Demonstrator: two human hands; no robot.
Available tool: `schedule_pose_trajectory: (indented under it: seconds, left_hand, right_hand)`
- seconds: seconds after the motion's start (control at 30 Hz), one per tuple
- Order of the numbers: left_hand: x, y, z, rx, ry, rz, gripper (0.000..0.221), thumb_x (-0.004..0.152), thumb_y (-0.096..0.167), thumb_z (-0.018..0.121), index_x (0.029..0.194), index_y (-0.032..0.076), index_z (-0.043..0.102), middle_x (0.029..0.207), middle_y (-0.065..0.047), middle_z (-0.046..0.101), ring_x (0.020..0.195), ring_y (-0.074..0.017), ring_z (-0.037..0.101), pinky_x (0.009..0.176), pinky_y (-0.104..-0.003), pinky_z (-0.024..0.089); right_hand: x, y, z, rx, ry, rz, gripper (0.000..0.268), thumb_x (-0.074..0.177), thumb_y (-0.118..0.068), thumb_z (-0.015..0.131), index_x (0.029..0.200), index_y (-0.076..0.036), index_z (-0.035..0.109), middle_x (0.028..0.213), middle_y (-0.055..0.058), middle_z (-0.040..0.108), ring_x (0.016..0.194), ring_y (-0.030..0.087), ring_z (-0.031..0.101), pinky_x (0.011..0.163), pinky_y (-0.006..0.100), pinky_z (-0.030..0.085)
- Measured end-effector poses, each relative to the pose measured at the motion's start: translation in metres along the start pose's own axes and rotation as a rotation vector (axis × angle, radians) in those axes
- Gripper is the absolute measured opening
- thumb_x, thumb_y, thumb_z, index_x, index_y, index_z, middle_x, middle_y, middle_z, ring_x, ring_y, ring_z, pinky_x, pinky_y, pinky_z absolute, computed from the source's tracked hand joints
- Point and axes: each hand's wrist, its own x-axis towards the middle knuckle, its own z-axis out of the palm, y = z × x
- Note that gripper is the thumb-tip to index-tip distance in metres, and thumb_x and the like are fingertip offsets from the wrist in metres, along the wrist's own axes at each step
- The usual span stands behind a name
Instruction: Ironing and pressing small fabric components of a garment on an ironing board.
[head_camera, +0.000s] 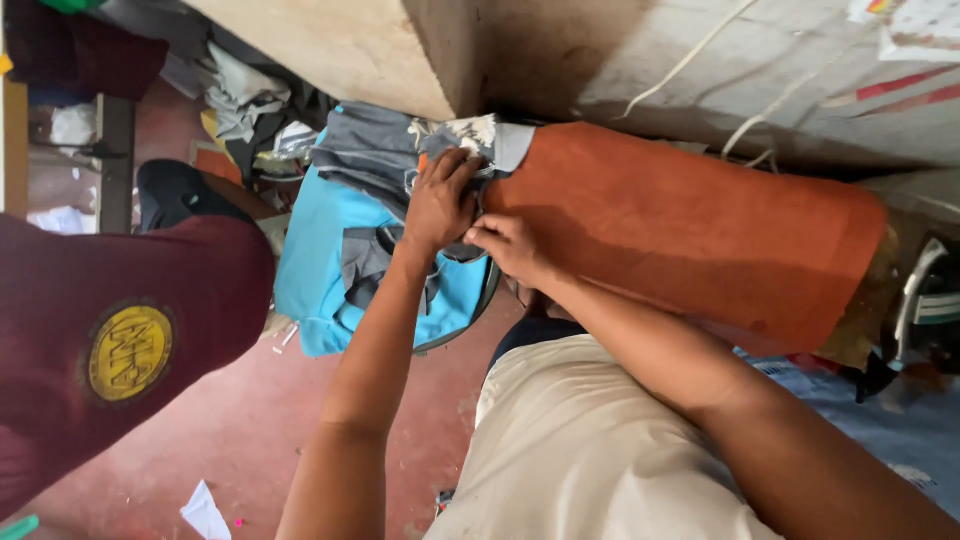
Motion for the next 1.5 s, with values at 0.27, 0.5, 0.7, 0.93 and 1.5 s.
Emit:
schedule_pose_trajectory:
  seconds: [0.27, 0.5, 0.7, 0.93, 1.5]
  left_hand:
    - [-0.004, 0.045, 0.013, 0.134, 0.073, -0.211, 0.056, 0.08, 0.029, 0.079, 0.134, 0.023, 0.067, 0.137, -0.009, 0.06, 0.137, -0.0334, 0.053, 0.108, -0.051, 0.045]
    - [-0.01, 0.038, 0.007, 0.103, 0.134, -0.165, 0.058, 0.083, 0.034, 0.079, 0.138, 0.023, 0.064, 0.141, -0.012, 0.058, 0.139, -0.035, 0.051, 0.112, -0.051, 0.041]
    - [-0.012, 0.028, 0.005, 0.083, 0.149, -0.075, 0.051, 0.095, 0.043, 0.068, 0.141, 0.023, 0.061, 0.146, -0.015, 0.055, 0.142, -0.037, 0.049, 0.113, -0.051, 0.039]
    - [-0.007, 0.027, 0.026, 0.156, 0.145, -0.132, 0.05, 0.088, 0.026, 0.073, 0.137, 0.022, 0.062, 0.143, -0.012, 0.056, 0.141, -0.0366, 0.047, 0.112, -0.052, 0.041]
    - [0.027, 0.056, 0.003, 0.27, -0.003, -0.242, 0.083, 0.07, 0.045, 0.082, 0.145, 0.022, 0.054, 0.149, -0.014, 0.053, 0.142, -0.037, 0.047, 0.111, -0.055, 0.041]
  right_hand:
    - [-0.011, -0.056, -0.038, 0.3, 0.309, 0.238, 0.043, 0.095, -0.02, 0.07, 0.135, -0.009, 0.061, 0.104, 0.008, 0.055, 0.101, 0.019, 0.057, 0.089, 0.03, 0.051]
    - [0.006, 0.002, -0.064, -0.412, 0.204, 0.043, 0.039, 0.086, -0.032, 0.08, 0.121, -0.016, 0.072, 0.091, 0.011, 0.073, 0.091, 0.028, 0.073, 0.074, 0.039, 0.06]
    - [0.007, 0.014, -0.081, -0.77, 0.229, -0.255, 0.024, 0.072, -0.03, 0.087, 0.087, -0.022, 0.069, 0.076, 0.001, 0.067, 0.079, 0.029, 0.074, 0.071, 0.038, 0.06]
    - [0.007, -0.034, -0.074, -0.101, -0.075, 0.027, 0.013, 0.077, -0.008, 0.07, 0.085, -0.012, 0.061, 0.044, 0.01, 0.056, 0.035, 0.019, 0.057, 0.031, 0.026, 0.046]
    - [-0.019, -0.055, -0.089, -0.964, -0.01, -0.345, 0.037, 0.086, -0.037, 0.073, 0.118, -0.02, 0.068, 0.102, 0.015, 0.073, 0.085, 0.041, 0.075, 0.07, 0.053, 0.061]
